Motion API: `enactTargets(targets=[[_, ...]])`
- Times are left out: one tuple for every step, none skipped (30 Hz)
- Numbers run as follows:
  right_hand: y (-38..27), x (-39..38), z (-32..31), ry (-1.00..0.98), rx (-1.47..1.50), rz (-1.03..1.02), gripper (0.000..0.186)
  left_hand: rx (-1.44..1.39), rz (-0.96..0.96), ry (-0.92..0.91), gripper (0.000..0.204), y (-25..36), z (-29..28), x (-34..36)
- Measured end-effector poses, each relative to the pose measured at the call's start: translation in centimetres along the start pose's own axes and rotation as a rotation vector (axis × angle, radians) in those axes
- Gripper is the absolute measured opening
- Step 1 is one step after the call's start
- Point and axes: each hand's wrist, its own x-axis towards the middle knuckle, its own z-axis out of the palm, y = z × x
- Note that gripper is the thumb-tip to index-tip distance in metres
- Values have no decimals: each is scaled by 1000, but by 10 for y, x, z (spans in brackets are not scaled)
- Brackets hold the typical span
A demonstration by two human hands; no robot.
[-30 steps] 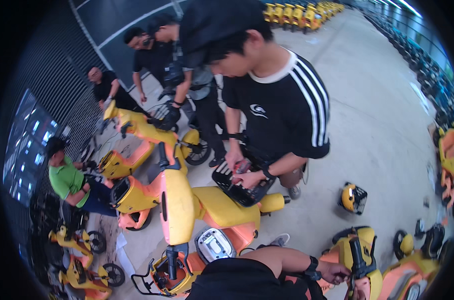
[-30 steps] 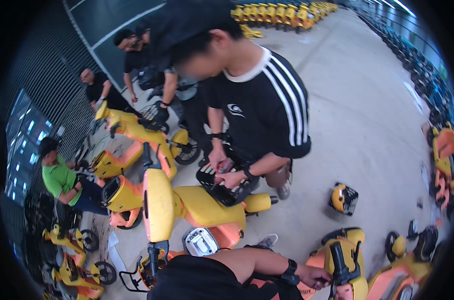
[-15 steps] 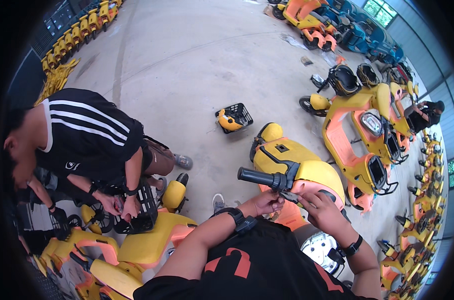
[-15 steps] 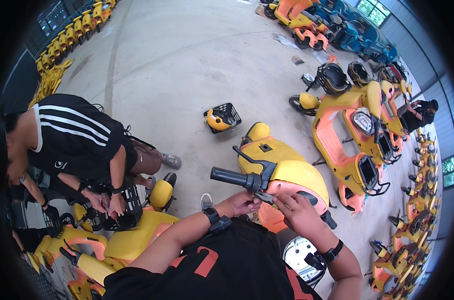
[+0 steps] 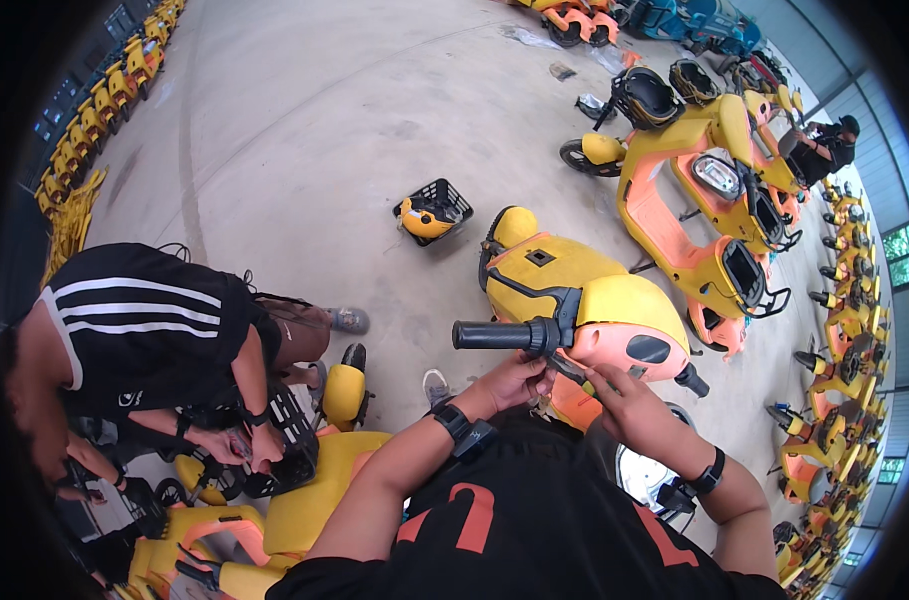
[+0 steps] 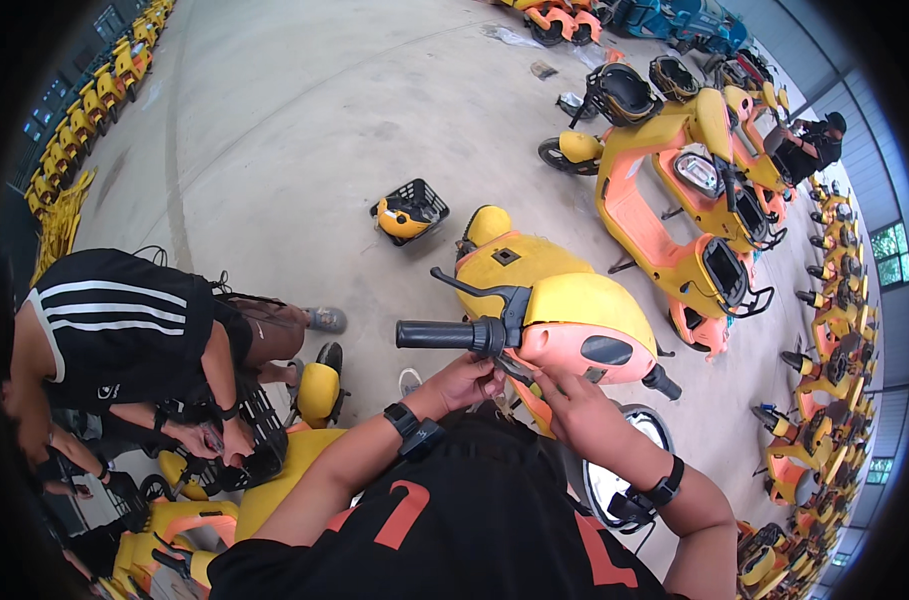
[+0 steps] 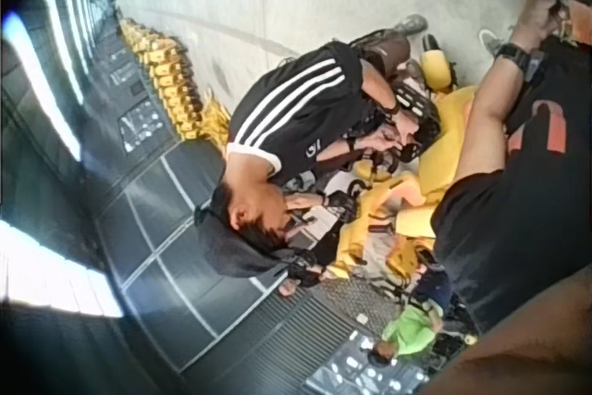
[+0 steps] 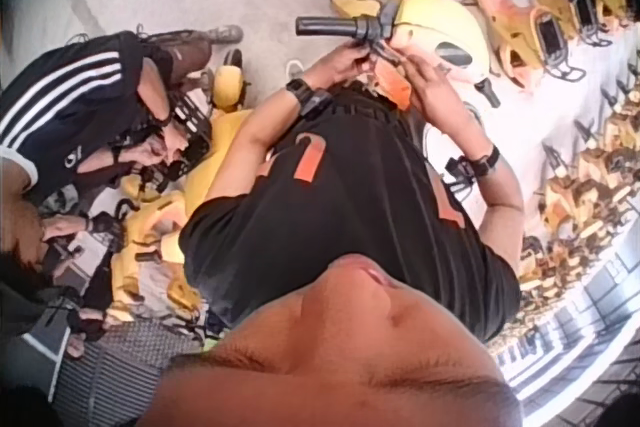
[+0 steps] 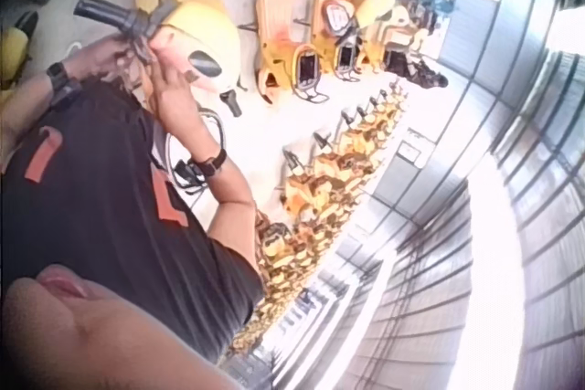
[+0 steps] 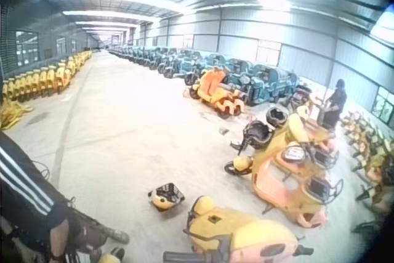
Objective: The person uses pliers to cut and pull wires on the handlebars of several electric scooters, then handles a detached plastic component and moves to work on another scooter in the warehouse.
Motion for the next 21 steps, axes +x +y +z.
enactTargets(targets=[[-1,1,-2,4,3,0,61,-11,1,-7,19,-1,-2,1],[-3,1,-2,8,5,0,61,-10,-13,-10,19,-1,-3,1],[-4,0,1,23,-31,4,61,-11,-15,-29,17,0,-5,2],[-9,-1,0,31,-25,21,61,-12,-23,-46,15,1,-4,3],[-16,-1,-2,-5,-62,93,61,-10,-42,-49,15,3,-3,3],[-22,-1,-3,-41,-97,165,61,-2,-52,-10,14,5,-2,3],[-25,-1,0,-60,-98,207,62,6,-64,26,13,7,0,2],[-32,1,0,-52,-92,225,62,10,-84,21,13,9,3,0],[-39,4,-2,-83,-89,284,63,84,-56,59,12,11,5,-2],[-45,6,-1,-115,-84,343,64,159,-28,95,12,12,8,-4],[-47,8,2,-148,-59,363,65,216,-7,84,12,14,12,-7],[-51,12,-2,-139,-51,381,65,221,-26,78,12,15,13,-8],[-58,20,-11,-231,129,510,66,283,-22,131,12,16,15,-10],[-63,24,-15,-321,314,633,66,346,-17,183,13,17,16,-12],[-60,20,-5,-237,375,636,69,351,-31,176,13,17,18,-14],[-57,20,0,-226,380,648,69,283,-23,148,18,15,21,-14],[-55,21,3,-218,537,705,70,213,-15,122,23,14,22,-17],[-53,23,9,-208,695,758,71,191,-30,31,35,14,16,-22],[-54,25,16,-171,932,777,57,176,-39,30,39,14,18,-24],[-56,27,21,-243,1186,942,30,161,-50,29,43,15,20,-24],[-59,31,25,-213,1432,1001,23,161,-69,21,43,18,21,-24]])
